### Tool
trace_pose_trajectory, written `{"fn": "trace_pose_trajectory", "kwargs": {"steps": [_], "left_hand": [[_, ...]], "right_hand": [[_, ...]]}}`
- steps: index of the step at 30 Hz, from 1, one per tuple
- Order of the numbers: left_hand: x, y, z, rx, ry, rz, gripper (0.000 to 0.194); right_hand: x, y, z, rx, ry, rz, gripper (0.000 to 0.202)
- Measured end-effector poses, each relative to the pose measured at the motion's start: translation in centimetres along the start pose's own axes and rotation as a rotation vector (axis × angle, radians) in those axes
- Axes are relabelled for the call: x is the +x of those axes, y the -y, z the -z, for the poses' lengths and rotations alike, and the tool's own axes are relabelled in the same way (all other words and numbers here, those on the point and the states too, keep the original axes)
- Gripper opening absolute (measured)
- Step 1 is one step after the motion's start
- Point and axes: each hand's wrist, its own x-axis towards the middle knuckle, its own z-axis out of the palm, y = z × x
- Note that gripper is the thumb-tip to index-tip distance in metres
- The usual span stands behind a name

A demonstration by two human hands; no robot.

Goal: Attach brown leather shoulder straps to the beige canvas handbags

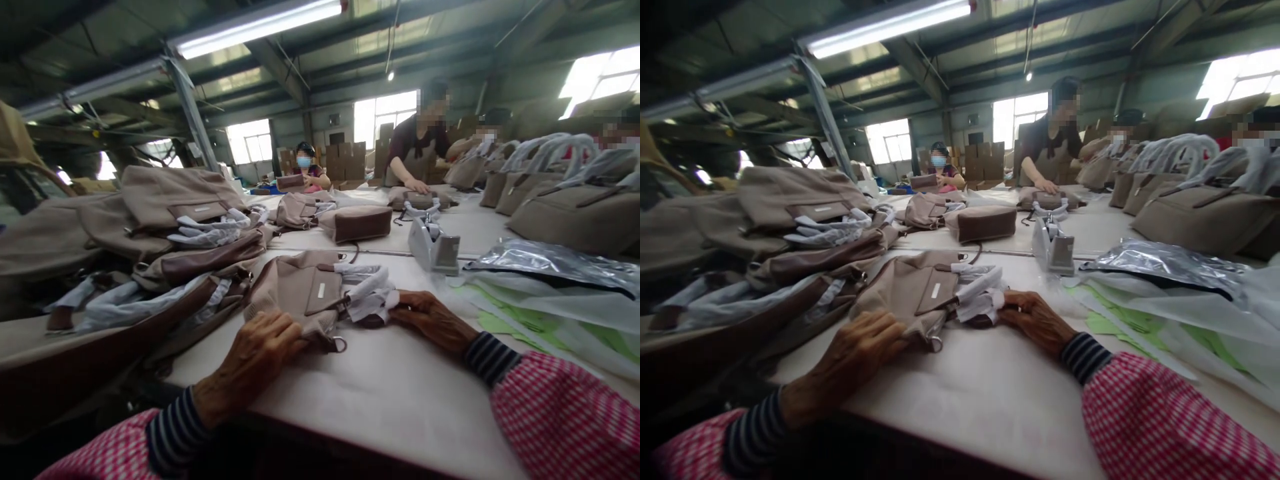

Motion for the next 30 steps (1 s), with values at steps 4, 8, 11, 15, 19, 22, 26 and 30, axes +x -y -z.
{"fn": "trace_pose_trajectory", "kwargs": {"steps": [4,8,11,15,19,22,26,30], "left_hand": [[-1.4,2.3,-0.4,-0.102,0.093,0.093,0.008],[-2.9,2.2,-0.3,-0.14,0.092,0.111,0.029],[-2.9,1.7,-0.3,-0.139,0.066,0.11,0.038],[-1.7,1.4,-0.4,-0.167,0.071,0.114,0.031],[-0.4,1.2,1.0,-0.307,0.16,0.15,0.012],[1.5,1.2,3.0,-0.537,0.235,0.229,0.017],[5.8,1.0,2.7,-0.65,0.192,0.29,0.025],[10.5,-0.3,-1.0,-0.67,0.193,0.262,0.036]], "right_hand": [[-0.2,0.2,-0.2,-0.045,-0.027,-0.026,0.029],[-0.2,0.2,-0.5,-0.106,-0.05,-0.024,0.026],[-0.2,0.2,-0.5,-0.146,-0.043,-0.024,0.026],[-0.3,0.4,-0.5,-0.231,-0.003,-0.021,0.025],[-0.4,0.7,-1.3,-0.41,0.017,0.008,0.032],[-0.4,0.8,-1.9,-0.512,0.01,0.012,0.027],[-0.2,0.6,-2.2,-0.531,-0.004,0.034,0.023],[-0.2,0.7,-2.0,-0.515,-0.01,0.052,0.024]]}}
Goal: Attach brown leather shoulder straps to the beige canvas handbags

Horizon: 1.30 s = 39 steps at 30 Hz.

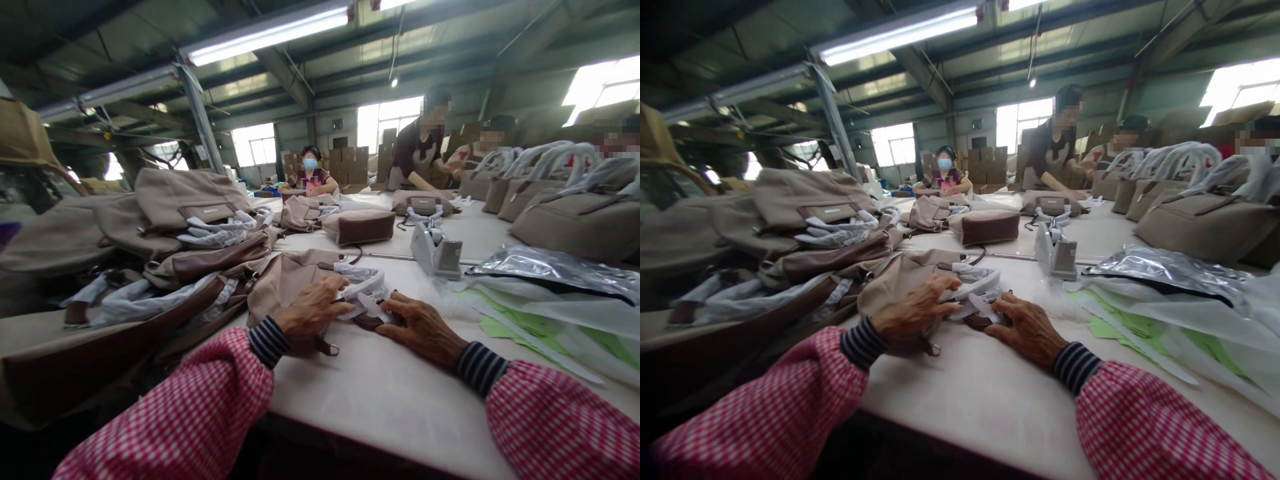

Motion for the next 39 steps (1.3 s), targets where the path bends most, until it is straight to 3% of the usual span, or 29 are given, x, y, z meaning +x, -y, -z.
{"fn": "trace_pose_trajectory", "kwargs": {"steps": [3,5,8,11,13,17,20,22,24,27,30,32,34,35,37,39], "left_hand": [[2.4,-0.6,-1.6,-0.039,-0.028,0.052,0.031],[2.7,-0.9,-1.3,-0.046,-0.108,0.068,0.02],[1.4,-0.4,0.5,-0.237,-0.357,0.163,0.021],[-1.0,1.4,2.3,-0.566,-0.659,0.317,0.034],[-2.7,2.9,2.6,-0.685,-0.752,0.441,0.04],[-4.8,4.0,1.7,-0.761,-0.731,0.578,0.043],[-5.1,2.5,1.2,-0.827,-0.715,0.563,0.04],[-5.6,1.0,1.3,-0.901,-0.716,0.548,0.039],[-6.7,-0.4,1.5,-0.966,-0.722,0.542,0.037],[-9.5,-1.5,1.3,-0.98,-0.663,0.583,0.038],[-12.1,-1.4,0.9,-0.762,-0.515,0.588,0.045],[-13.0,-1.0,1.0,-0.383,-0.558,0.46,0.053],[-12.9,-0.7,1.7,0.118,-0.64,0.189,0.055],[-12.5,-0.8,2.1,0.36,-0.621,0.026,0.056],[-10.9,-1.3,3.1,0.723,-0.453,-0.284,0.062],[-8.4,-2.3,3.6,0.874,-0.211,-0.466,0.067]], "right_hand": [[0.0,0.2,0.3,0.019,-0.008,0.014,0.029],[0.1,0.2,0.4,0.047,-0.019,0.031,0.034],[0.3,0.1,0.4,0.086,-0.024,0.06,0.041],[0.4,-0.1,0.4,0.098,-0.022,0.11,0.044],[0.2,-0.1,0.3,0.081,-0.053,0.108,0.045],[0.2,-0.1,-0.2,0.034,-0.24,0.067,0.04],[1.0,0.6,0.0,0.049,-0.403,0.116,0.027],[1.7,1.6,0.5,0.033,-0.444,0.144,0.019],[2.4,3.1,1.2,-0.024,-0.389,0.145,0.013],[3.0,5.5,1.4,-0.108,-0.188,0.142,0.01],[2.8,7.4,0.1,-0.203,-0.027,0.218,0.026],[2.4,8.3,-1.3,-0.298,0.002,0.295,0.025],[2.0,8.7,-2.6,-0.376,-0.004,0.36,0.021],[1.8,8.8,-3.2,-0.406,-0.012,0.384,0.02],[1.6,8.8,-4.1,-0.448,-0.032,0.416,0.023],[1.6,8.5,-4.7,-0.467,-0.064,0.439,0.027]]}}
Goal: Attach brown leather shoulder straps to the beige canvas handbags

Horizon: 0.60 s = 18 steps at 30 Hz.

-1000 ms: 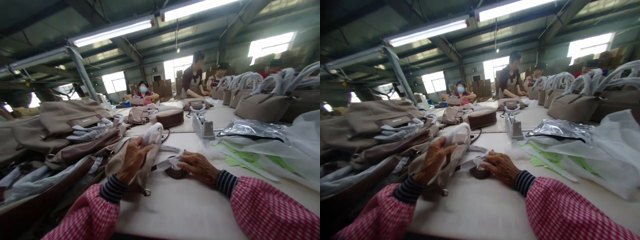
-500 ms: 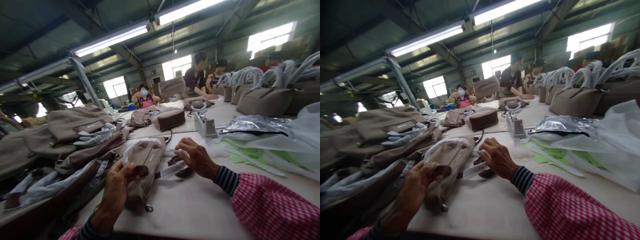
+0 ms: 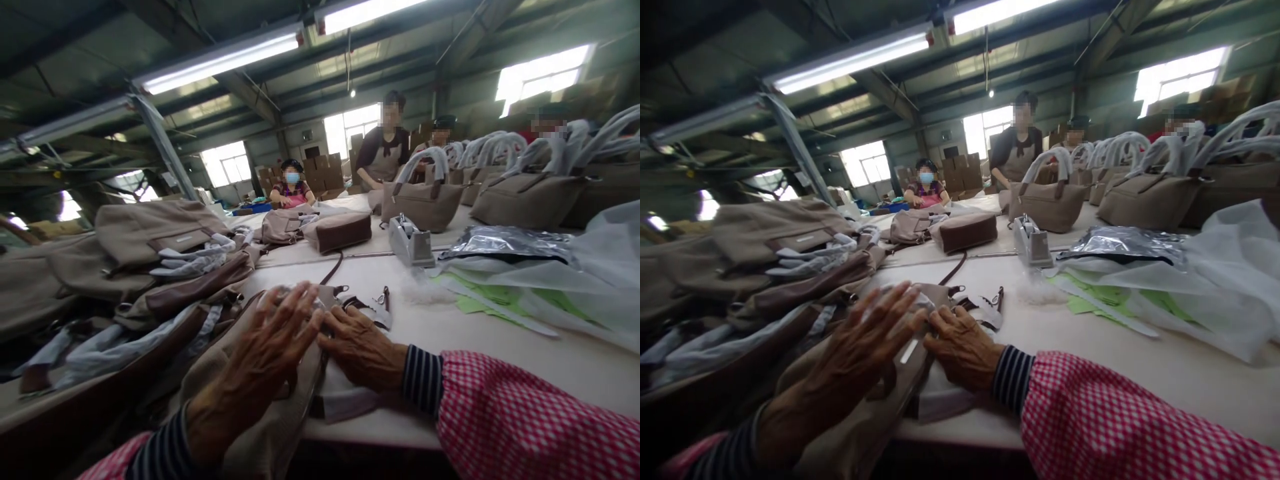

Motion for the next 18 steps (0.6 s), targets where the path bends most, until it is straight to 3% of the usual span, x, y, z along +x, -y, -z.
{"fn": "trace_pose_trajectory", "kwargs": {"steps": [2,5,7,11,14,18], "left_hand": [[3.4,0.3,-0.6,-0.064,0.166,-0.08,0.062],[8.1,0.6,-3.2,-0.156,0.384,0.044,0.039],[9.9,0.9,-5.5,-0.126,0.421,0.148,0.026],[9.8,2.0,-9.1,-0.08,0.417,0.248,0.026],[8.7,2.7,-9.9,-0.058,0.364,0.271,0.03],[8.6,3.0,-10.7,-0.329,0.344,0.241,0.029]], "right_hand": [[-0.1,-0.1,-0.5,0.005,-0.037,0.005,0.03],[-0.1,-0.4,-0.8,0.045,-0.059,-0.008,0.03],[-0.2,-0.6,-0.6,0.088,-0.035,-0.034,0.026],[-0.2,-1.0,0.0,0.217,-0.015,-0.115,0.014],[-0.1,-1.7,0.1,0.373,-0.046,-0.188,0.01],[0.5,-3.3,-0.2,0.539,-0.112,-0.432,0.013]]}}
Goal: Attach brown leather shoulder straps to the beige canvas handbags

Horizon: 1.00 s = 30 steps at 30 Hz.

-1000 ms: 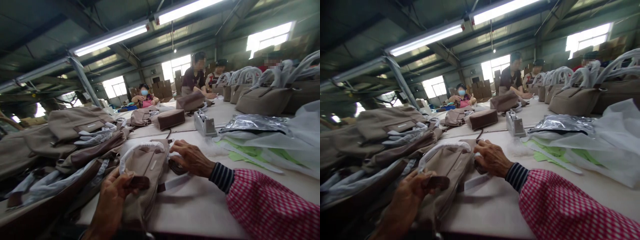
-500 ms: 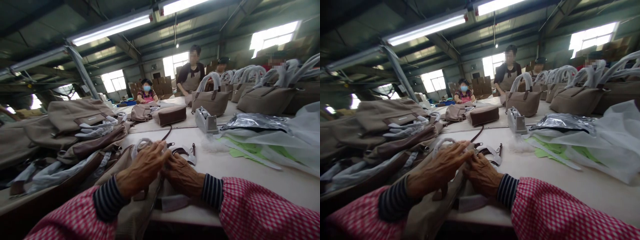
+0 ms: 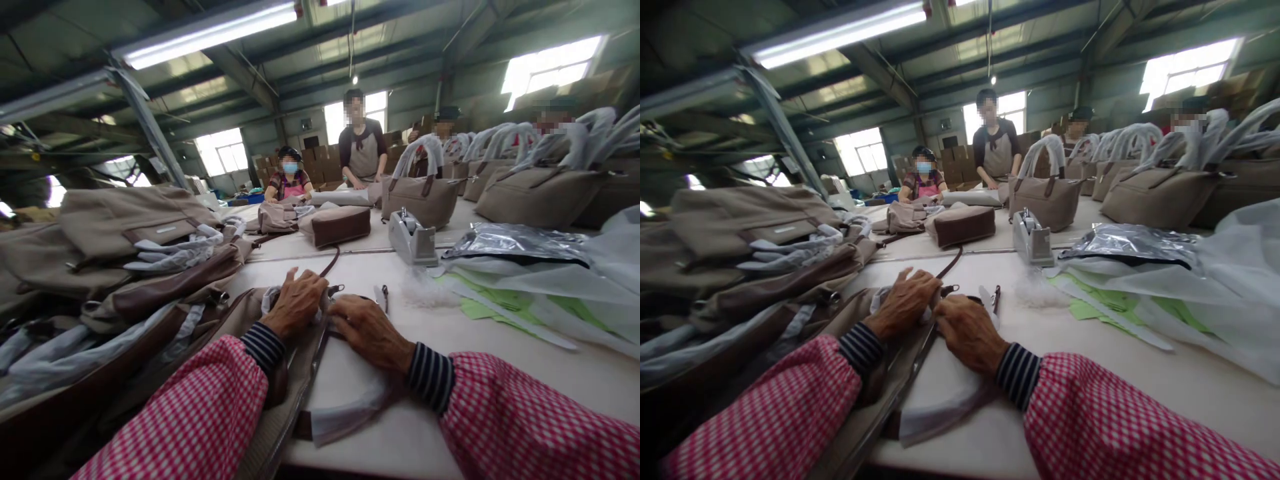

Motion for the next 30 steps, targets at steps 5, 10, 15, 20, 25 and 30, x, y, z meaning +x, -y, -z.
{"fn": "trace_pose_trajectory", "kwargs": {"steps": [5,10,15,20,25,30], "left_hand": [[1.8,0.9,-1.0,-0.208,-0.021,0.142,0.032],[2.0,1.9,-0.2,-0.383,-0.155,0.335,0.023],[1.2,1.9,0.4,-0.519,-0.274,0.423,0.026],[1.0,1.6,0.4,-0.579,-0.37,0.497,0.028],[1.0,1.7,0.4,-0.644,-0.398,0.505,0.027],[1.0,2.5,0.3,-0.691,-0.406,0.525,0.029]], "right_hand": [[1.6,-1.3,0.3,0.012,0.038,-0.138,0.023],[4.0,-2.5,0.0,0.034,0.097,-0.209,0.022],[7.2,-2.1,0.0,0.262,0.099,-0.17,0.028],[7.9,-1.0,1.3,0.232,0.208,-0.205,0.013],[8.2,-0.6,2.8,0.181,0.242,-0.149,0.017],[9.0,-0.1,3.8,0.016,0.212,-0.091,0.021]]}}
